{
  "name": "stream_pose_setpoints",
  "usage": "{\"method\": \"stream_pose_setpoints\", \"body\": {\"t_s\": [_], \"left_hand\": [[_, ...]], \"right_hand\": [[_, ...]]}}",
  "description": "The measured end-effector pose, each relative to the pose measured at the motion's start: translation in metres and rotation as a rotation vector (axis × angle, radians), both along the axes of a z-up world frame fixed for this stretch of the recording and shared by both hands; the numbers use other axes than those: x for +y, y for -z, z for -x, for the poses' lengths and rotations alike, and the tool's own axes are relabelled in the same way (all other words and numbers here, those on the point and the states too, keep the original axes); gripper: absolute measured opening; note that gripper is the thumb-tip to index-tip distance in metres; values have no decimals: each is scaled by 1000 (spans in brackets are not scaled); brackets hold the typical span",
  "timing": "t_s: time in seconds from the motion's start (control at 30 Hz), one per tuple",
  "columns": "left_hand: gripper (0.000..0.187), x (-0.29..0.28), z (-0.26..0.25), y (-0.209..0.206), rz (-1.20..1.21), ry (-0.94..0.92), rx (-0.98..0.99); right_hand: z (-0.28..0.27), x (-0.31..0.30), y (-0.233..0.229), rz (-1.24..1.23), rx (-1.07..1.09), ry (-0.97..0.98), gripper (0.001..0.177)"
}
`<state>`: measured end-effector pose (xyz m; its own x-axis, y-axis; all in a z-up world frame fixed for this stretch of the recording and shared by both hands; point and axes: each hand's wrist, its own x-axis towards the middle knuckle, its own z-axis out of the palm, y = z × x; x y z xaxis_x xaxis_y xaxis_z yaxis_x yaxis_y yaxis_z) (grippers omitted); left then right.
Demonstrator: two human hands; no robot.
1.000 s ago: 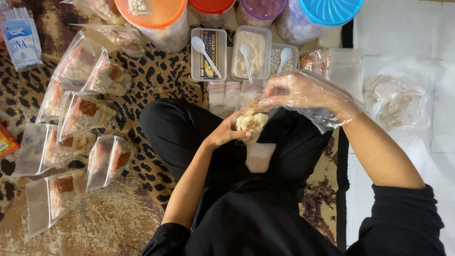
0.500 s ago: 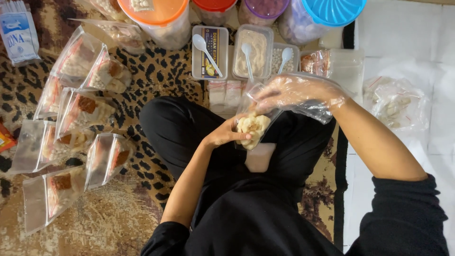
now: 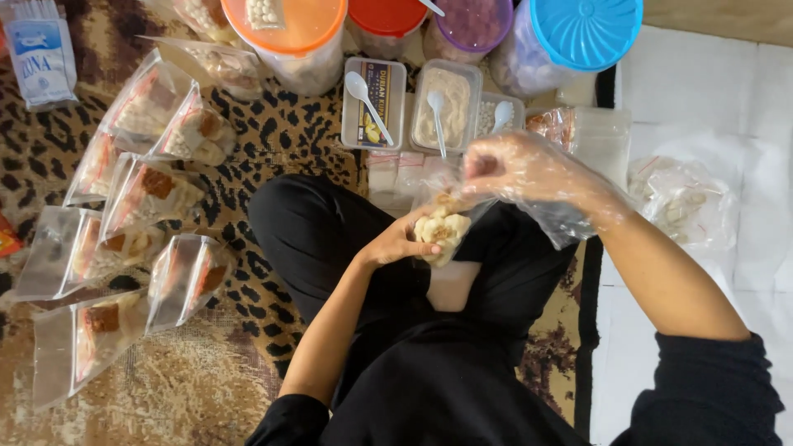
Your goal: Manually packaging various snack items from containers into small plastic bags while sitting on the floor.
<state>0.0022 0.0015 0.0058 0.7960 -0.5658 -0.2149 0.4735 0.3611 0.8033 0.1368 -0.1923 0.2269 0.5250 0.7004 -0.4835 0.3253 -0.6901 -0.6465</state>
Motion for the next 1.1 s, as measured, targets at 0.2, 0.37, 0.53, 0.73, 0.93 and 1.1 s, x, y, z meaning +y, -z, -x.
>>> {"method": "stream_pose_setpoints", "body": {"t_s": [0.2, 0.37, 0.53, 0.73, 0.93, 1.1], "left_hand": [[71, 1, -2, -26, 22, 5, -41], [82, 3, 5, -25, -222, -17, -201], [80, -1, 5, -10, -214, -48, -132], [73, 3, 6, -19, -208, -43, -159], [67, 2, 9, -27, -186, -32, -166], [71, 3, 3, -28, -134, -16, -114]], "right_hand": [[11, 7, -21, 180, 202, -95, 26], [17, 19, -27, 298, 160, -349, 40], [19, 16, -17, 291, 61, -331, 39], [17, 31, -27, 306, 48, -383, 38], [18, 36, 5, 288, 150, -417, 37], [7, 30, 27, 230, 228, -350, 41]]}}
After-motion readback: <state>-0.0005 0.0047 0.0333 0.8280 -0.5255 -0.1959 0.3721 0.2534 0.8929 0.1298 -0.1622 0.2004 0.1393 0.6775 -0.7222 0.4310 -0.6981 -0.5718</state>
